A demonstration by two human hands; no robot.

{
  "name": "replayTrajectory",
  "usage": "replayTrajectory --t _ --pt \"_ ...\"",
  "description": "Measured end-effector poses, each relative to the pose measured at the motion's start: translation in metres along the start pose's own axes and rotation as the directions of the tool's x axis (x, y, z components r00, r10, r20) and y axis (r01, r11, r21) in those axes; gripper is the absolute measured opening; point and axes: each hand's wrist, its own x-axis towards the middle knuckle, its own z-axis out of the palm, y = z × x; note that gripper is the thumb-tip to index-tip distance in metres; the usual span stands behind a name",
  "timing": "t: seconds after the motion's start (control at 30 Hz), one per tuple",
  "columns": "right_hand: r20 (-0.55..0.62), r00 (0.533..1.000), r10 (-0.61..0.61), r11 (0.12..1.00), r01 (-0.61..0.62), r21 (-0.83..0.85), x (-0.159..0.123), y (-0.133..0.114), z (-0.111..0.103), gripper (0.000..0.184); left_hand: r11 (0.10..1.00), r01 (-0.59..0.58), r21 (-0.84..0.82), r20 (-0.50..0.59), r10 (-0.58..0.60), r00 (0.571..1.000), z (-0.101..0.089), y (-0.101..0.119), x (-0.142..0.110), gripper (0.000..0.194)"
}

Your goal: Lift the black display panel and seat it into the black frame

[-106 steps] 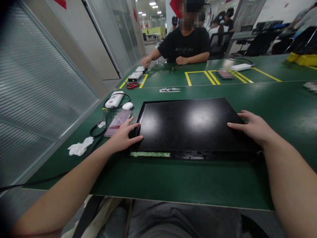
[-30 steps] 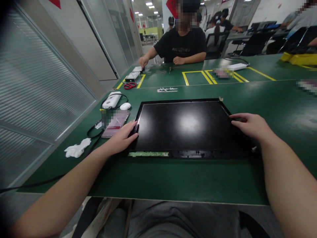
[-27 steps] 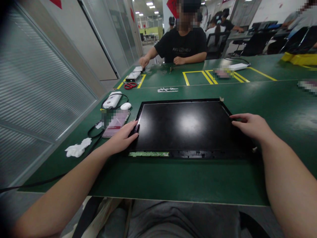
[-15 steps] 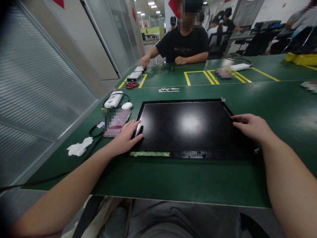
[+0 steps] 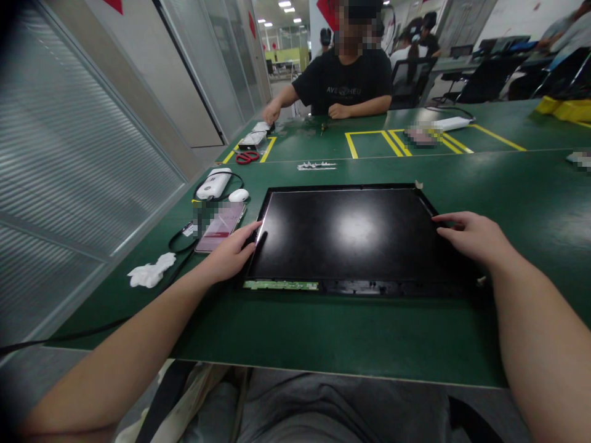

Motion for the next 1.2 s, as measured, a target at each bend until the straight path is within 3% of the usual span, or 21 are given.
replayTrajectory --t 0.43,0.67,0.73,0.9,1.2 --pt "-0.002 0.999 -0.043 0.999 0.043 -0.004 0.003 0.005 0.002 0.045 0.994 0.075 -0.083 -0.005 -0.075 0.997 0.001 0.001 0.001 0.074" --pt "-0.023 0.998 -0.054 0.999 0.054 0.008 0.007 0.01 0.007 0.041 0.944 0.107 -0.312 -0.032 -0.123 0.992 -0.001 0.005 0.0 0.081" --pt "-0.007 1.0 -0.03 1.0 0.03 0.008 0.006 0.008 0.006 0.041 0.886 0.093 -0.455 -0.058 -0.133 0.989 -0.003 0.01 0.0 0.084" --pt "0.006 1.0 -0.024 1.0 0.024 0.003 0.002 0.002 0.002 0.041 0.626 0.151 -0.765 -0.039 -0.278 0.96 -0.004 0.026 -0.001 0.087" --pt "0.048 0.999 0.025 1.0 -0.024 -0.009 0.0 -0.003 0.001 0.044 0.354 0.246 -0.902 0.022 -0.532 0.846 -0.007 0.042 0.001 0.066"
